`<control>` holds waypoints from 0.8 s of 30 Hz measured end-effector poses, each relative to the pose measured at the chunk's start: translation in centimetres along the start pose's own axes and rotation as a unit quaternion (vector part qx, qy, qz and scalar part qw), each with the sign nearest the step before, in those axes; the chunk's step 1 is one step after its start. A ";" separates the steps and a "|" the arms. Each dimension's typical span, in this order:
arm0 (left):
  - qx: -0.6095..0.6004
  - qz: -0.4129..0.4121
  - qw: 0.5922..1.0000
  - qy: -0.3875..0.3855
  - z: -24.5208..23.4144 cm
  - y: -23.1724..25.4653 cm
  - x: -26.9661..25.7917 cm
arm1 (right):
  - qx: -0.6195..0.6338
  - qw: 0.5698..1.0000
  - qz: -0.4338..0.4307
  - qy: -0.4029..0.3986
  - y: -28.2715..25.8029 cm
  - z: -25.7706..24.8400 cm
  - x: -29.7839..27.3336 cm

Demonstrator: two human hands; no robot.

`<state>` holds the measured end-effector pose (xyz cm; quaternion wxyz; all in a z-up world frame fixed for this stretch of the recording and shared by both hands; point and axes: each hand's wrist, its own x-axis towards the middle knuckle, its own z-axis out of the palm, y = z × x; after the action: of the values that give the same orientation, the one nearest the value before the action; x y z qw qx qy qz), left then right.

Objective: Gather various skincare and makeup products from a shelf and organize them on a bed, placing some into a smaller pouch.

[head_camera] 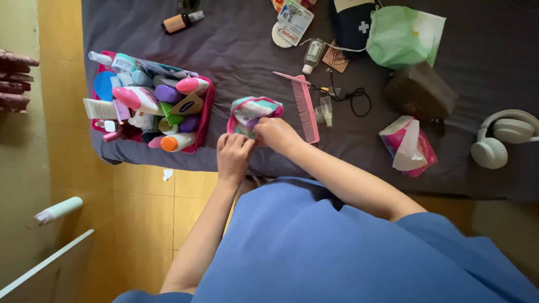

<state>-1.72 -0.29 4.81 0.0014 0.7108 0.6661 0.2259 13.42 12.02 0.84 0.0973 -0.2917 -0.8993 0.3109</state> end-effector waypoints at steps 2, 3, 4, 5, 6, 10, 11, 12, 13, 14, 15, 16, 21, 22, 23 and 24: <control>0.007 0.008 1.000 -0.009 0.2 0.1 -0.2 | -0.047 0.998 0.020 -0.028 0.2 1.2 0.0; 0.016 0.016 1.000 -0.017 0.3 0.2 -0.2 | -0.094 0.993 0.038 -0.056 0.2 1.7 -0.1; 0.014 0.018 1.000 -0.017 0.3 0.4 -0.2 | -0.095 0.993 0.040 -0.055 -0.2 2.0 -0.2; 0.015 0.014 0.999 -0.025 0.4 0.5 -0.2 | -0.113 0.991 0.049 -0.043 -0.6 2.2 -0.3; 0.017 0.009 0.999 -0.031 0.4 0.6 -0.1 | -0.131 0.989 0.055 -0.031 -1.0 2.4 -0.2; -0.005 0.010 0.999 -0.036 1.1 0.7 -0.7 | -0.163 0.985 0.054 -0.026 -2.1 1.6 -0.2; -0.006 0.009 0.999 -0.044 1.1 0.7 -0.7 | -0.159 0.985 0.048 -0.041 -2.0 1.5 -0.1; -0.007 0.007 0.999 -0.053 1.2 0.8 -0.7 | -0.154 0.985 0.044 -0.056 -1.9 1.3 -0.2; -0.008 0.009 0.999 -0.053 0.9 0.8 -0.5 | -0.155 0.985 0.045 -0.055 -1.9 0.6 -0.5; -0.017 0.004 0.998 -0.052 0.5 0.8 -0.5 | -0.109 0.994 0.026 -0.005 -2.0 -0.1 -0.8; -0.027 -0.001 0.998 -0.052 0.1 0.7 -0.4 | -0.062 0.997 0.006 0.045 -2.1 -0.7 -1.1; -0.028 0.001 0.998 -0.052 -0.2 0.6 -0.1 | -0.063 0.997 0.007 0.046 -2.2 -2.7 -1.7; -0.073 -0.005 0.994 -0.075 -1.1 -0.4 0.4 | -0.016 0.932 0.236 0.276 1.7 -9.4 -5.7; -0.073 -0.007 0.994 -0.076 -1.1 -0.4 0.5 | -0.016 0.932 0.236 0.274 2.2 -9.2 -6.1; -0.087 -0.007 0.994 -0.069 -1.1 -0.3 0.7 | -0.001 0.938 0.226 0.262 2.6 -9.0 -6.4; -0.099 -0.004 0.993 -0.059 -1.1 -0.6 1.2 | 0.013 0.943 0.213 0.253 3.2 -8.9 -6.3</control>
<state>-2.63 0.58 5.98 0.1118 0.7163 0.6423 0.2488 23.23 14.86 5.95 0.2570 -0.5446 -0.7576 0.2518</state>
